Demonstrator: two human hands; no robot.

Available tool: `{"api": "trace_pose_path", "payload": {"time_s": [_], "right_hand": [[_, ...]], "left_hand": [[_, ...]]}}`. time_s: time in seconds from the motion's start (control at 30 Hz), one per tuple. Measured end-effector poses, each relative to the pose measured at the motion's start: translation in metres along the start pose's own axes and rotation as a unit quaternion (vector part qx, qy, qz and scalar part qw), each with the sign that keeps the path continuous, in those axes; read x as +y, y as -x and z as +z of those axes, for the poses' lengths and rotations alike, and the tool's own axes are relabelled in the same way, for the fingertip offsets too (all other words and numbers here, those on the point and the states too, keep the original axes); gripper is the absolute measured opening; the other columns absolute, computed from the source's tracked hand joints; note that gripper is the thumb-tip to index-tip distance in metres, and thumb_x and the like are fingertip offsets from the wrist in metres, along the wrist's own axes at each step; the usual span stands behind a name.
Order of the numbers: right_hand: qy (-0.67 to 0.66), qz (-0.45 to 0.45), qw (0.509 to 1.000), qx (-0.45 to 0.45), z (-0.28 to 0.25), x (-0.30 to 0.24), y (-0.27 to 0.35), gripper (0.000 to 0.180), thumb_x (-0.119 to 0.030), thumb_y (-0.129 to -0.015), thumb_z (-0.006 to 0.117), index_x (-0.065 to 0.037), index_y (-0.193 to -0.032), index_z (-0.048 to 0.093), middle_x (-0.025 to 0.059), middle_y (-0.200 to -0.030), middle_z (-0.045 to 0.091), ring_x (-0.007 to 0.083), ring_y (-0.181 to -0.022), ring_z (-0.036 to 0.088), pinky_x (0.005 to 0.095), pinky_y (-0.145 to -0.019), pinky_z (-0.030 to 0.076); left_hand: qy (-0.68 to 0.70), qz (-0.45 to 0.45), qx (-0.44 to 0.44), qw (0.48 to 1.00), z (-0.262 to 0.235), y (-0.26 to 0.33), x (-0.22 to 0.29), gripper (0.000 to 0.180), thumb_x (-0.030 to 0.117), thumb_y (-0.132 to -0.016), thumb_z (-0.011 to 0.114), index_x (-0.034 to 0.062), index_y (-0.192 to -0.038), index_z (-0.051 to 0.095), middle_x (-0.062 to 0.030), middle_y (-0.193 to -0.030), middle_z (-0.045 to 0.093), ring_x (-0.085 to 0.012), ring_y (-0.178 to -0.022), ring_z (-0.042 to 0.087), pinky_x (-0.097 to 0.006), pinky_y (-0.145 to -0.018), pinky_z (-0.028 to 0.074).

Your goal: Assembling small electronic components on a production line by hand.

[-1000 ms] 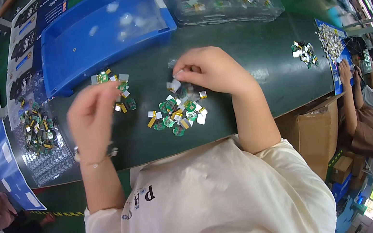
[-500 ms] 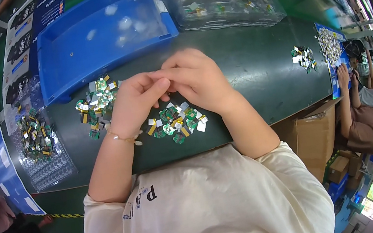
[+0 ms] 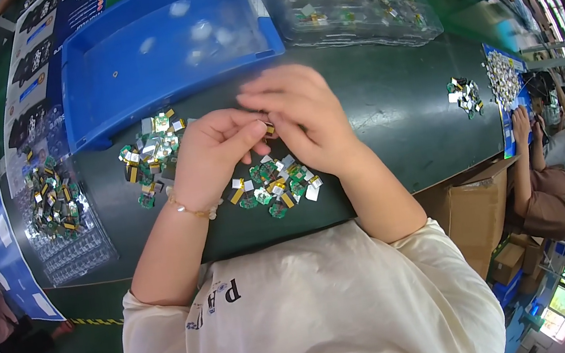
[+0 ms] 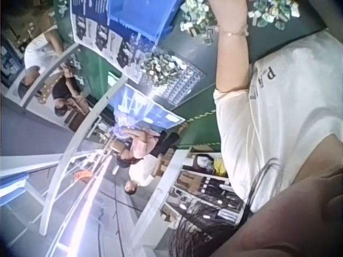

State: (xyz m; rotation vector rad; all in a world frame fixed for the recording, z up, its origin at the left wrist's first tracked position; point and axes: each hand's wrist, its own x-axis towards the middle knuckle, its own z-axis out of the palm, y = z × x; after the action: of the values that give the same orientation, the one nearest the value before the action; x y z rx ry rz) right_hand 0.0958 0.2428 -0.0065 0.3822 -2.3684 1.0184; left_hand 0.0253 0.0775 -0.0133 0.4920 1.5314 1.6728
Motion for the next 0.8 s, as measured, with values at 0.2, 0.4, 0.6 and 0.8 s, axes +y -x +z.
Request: {"api": "trace_pose_path", "payload": {"time_s": [0.2, 0.4, 0.6, 0.8], "right_hand": [[0.065, 0.003, 0.996, 0.059, -0.006, -0.005, -0.005, 0.028, -0.010, -0.066, 0.071, -0.011, -0.094, 0.070, 0.0030, -0.101, 0.063, 0.0245, -0.097, 0.055, 0.0365, -0.087, 0.040], [0.080, 0.013, 0.995, 0.061, 0.007, -0.002, 0.002, 0.032, -0.016, -0.064, 0.073, -0.011, -0.095, 0.070, 0.0020, -0.100, 0.063, 0.0230, -0.097, 0.054, 0.0350, -0.086, 0.040], [0.134, -0.002, 0.990, 0.053, 0.003, 0.002, 0.003, 0.031, -0.016, -0.064, 0.073, -0.013, -0.095, 0.070, -0.0004, -0.101, 0.064, 0.0220, -0.096, 0.054, 0.0344, -0.084, 0.040], [0.166, -0.031, 0.985, 0.048, 0.003, 0.001, 0.002, 0.029, -0.021, -0.064, 0.075, -0.017, -0.092, 0.070, -0.0062, -0.099, 0.065, 0.0196, -0.091, 0.055, 0.0317, -0.079, 0.039]], "left_hand": [[0.308, -0.027, -0.013, 0.951, -0.006, -0.005, -0.012, 0.020, 0.018, -0.092, 0.056, 0.0011, -0.098, 0.064, -0.0032, -0.086, 0.064, -0.0082, -0.076, 0.058, -0.019, -0.063, 0.044], [0.346, -0.055, -0.006, 0.936, 0.000, -0.003, -0.017, 0.022, 0.019, -0.092, 0.054, 0.0020, -0.103, 0.062, -0.0019, -0.086, 0.063, -0.0080, -0.074, 0.057, -0.019, -0.063, 0.044], [0.053, 0.027, 0.083, 0.995, 0.004, -0.002, -0.002, 0.021, 0.013, -0.089, 0.059, -0.0008, -0.105, 0.063, -0.0042, -0.087, 0.066, -0.0078, -0.076, 0.060, -0.020, -0.066, 0.046], [0.070, 0.023, 0.036, 0.997, -0.002, -0.003, 0.001, 0.022, 0.011, -0.088, 0.060, -0.0027, -0.104, 0.063, -0.0046, -0.086, 0.066, -0.0071, -0.074, 0.059, -0.019, -0.064, 0.046]]}}
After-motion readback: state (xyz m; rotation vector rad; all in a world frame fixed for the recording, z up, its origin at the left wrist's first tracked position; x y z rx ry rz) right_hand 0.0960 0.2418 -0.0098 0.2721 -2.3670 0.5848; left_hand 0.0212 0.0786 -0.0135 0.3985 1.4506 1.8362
